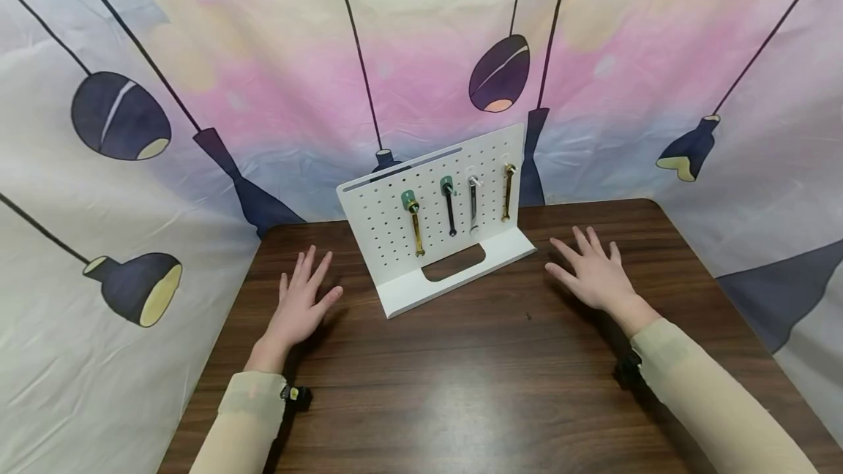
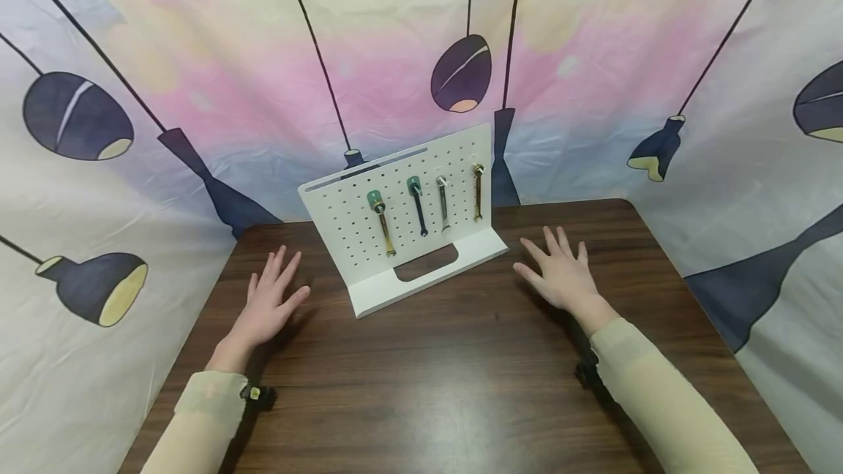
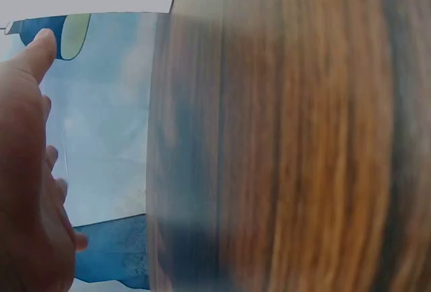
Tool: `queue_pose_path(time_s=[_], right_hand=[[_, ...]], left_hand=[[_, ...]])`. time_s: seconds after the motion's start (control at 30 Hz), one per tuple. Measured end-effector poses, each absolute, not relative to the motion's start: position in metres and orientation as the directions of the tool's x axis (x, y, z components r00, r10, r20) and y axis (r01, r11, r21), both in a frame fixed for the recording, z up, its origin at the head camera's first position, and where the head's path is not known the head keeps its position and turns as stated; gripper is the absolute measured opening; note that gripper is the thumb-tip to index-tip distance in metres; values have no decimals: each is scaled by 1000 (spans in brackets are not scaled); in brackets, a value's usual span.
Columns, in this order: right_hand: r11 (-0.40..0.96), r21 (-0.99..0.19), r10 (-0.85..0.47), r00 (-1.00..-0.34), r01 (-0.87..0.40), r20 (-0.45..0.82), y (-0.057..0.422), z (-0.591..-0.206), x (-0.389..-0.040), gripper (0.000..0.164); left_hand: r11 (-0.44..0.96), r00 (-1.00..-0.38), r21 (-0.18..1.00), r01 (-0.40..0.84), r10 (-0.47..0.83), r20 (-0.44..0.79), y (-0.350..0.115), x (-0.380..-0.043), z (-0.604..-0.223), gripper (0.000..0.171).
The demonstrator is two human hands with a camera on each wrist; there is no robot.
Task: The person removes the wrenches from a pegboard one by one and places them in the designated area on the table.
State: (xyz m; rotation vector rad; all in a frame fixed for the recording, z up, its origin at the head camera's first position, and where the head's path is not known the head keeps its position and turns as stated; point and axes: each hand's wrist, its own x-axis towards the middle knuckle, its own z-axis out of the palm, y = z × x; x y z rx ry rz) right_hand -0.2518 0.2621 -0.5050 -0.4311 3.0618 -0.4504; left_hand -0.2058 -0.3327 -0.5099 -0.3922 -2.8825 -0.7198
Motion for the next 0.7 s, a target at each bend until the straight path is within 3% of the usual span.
queue_pose_path(time_s=[0.17, 0.33, 0.53, 0.7], right_hand=[[891, -342, -290, -954, -300, 81, 259, -507, -255, 72], [817, -483, -284, -949, -314, 138, 255, -515, -260, 62], [712, -615, -255, -941, -339, 225, 245, -522, -264, 51], [649, -666, -247, -930, -368, 273, 228, -523, -269, 47]], left_hand=[[774, -941, 550, 314, 177, 287, -322, -205, -508, 66], [662, -920, 668, 340, 86, 383, -304, -203, -504, 53], [424, -919, 855, 298, -115, 377, -275, -204, -500, 43], [206, -908, 931, 300, -239, 346, -252, -207, -498, 42]])
